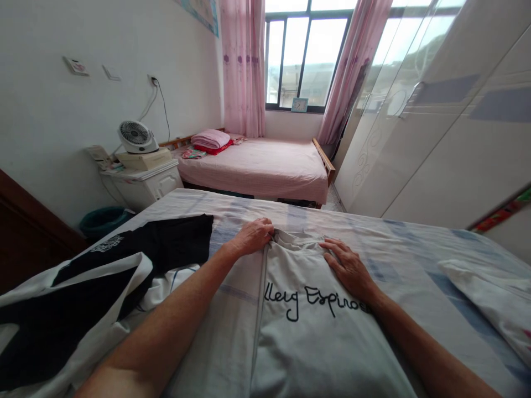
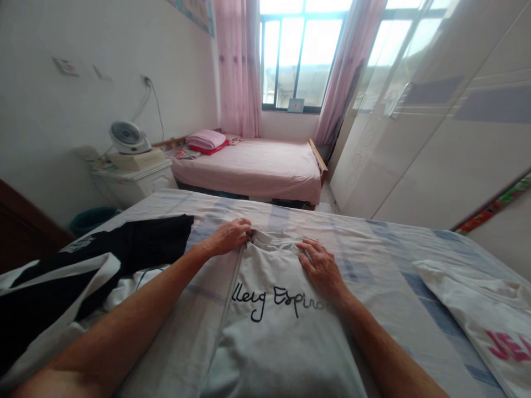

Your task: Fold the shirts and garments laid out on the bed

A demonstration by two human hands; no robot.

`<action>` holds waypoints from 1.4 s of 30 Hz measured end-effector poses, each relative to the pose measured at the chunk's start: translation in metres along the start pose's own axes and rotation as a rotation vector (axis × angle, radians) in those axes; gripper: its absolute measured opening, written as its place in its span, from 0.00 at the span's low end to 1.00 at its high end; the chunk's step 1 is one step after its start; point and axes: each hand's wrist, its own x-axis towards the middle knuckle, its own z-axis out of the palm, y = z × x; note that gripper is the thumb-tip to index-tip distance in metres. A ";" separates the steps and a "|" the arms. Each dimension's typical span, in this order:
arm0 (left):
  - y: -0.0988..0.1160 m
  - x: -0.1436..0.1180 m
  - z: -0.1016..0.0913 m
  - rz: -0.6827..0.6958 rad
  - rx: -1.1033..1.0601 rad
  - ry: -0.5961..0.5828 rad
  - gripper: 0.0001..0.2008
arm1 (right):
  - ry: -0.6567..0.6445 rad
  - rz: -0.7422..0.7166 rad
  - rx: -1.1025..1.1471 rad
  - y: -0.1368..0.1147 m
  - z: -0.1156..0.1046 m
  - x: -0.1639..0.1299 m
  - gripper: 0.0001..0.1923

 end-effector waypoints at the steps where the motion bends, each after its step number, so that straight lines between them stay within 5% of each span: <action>1: -0.001 -0.001 -0.003 0.002 -0.043 0.018 0.08 | 0.002 -0.002 -0.001 -0.001 0.000 0.000 0.19; 8: -0.001 0.000 -0.020 -0.069 -0.415 0.193 0.04 | 0.009 -0.004 0.004 -0.002 0.001 0.000 0.19; 14: -0.001 -0.001 -0.012 0.020 -0.292 0.104 0.12 | 0.026 -0.004 -0.013 -0.002 0.002 0.000 0.18; 23: -0.005 -0.001 -0.008 0.022 -0.275 0.090 0.07 | 0.028 -0.009 -0.008 -0.001 0.002 0.000 0.18; 34: 0.004 -0.003 -0.010 -0.017 -0.177 -0.078 0.04 | 0.026 -0.007 -0.011 -0.003 0.000 0.000 0.18; 42: 0.006 -0.001 -0.017 -0.101 -0.531 0.053 0.05 | 0.023 -0.007 -0.009 -0.004 0.001 -0.001 0.18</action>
